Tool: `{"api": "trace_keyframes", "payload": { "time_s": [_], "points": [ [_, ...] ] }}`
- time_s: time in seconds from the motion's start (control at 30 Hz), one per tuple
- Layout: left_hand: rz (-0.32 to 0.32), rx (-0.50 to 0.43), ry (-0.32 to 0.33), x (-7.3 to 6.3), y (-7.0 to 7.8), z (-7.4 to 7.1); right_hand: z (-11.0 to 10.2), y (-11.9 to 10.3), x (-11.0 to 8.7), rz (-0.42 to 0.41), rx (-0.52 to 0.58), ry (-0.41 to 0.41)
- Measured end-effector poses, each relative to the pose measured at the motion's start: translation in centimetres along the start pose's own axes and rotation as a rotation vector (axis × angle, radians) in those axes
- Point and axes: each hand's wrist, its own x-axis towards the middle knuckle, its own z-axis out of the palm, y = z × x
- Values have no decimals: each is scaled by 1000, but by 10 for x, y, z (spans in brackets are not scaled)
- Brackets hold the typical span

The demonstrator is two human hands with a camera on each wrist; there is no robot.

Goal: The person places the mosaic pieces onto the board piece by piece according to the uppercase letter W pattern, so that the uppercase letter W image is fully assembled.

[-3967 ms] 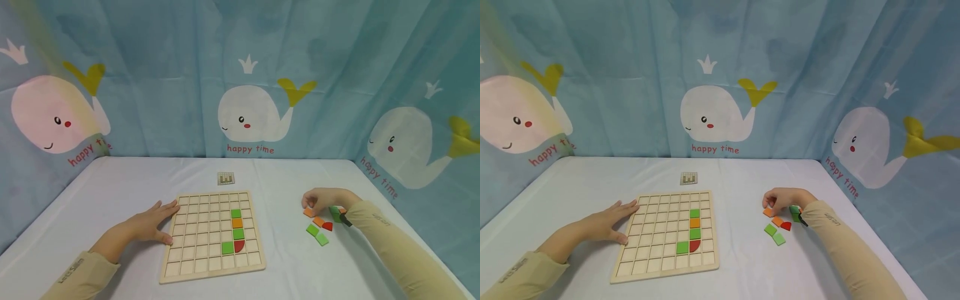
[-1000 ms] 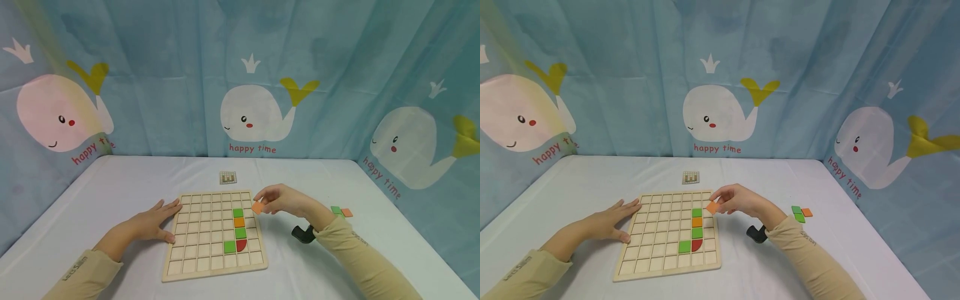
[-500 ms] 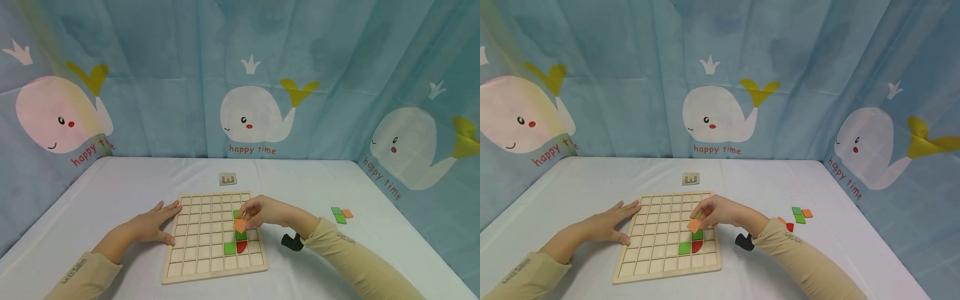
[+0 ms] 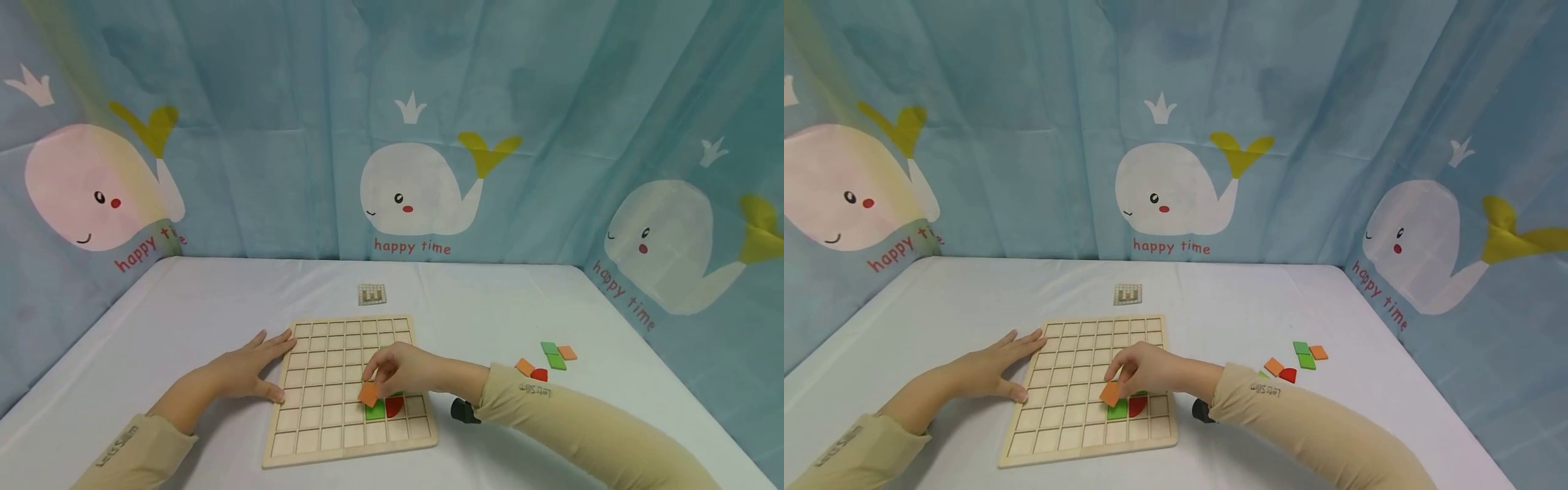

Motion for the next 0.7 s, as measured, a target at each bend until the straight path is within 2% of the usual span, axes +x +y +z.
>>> {"api": "trace_keyframes", "payload": {
  "time_s": [0.23,0.5,0.7],
  "points": [
    [5,-2,3,-2,0,1,8,0,4,2,-9,11],
    [14,7,12,-2,0,0,14,-4,12,-34,-107,-11],
    [11,9,13,-1,2,-1,18,-6,15,-40,-142,-39]
  ]
}}
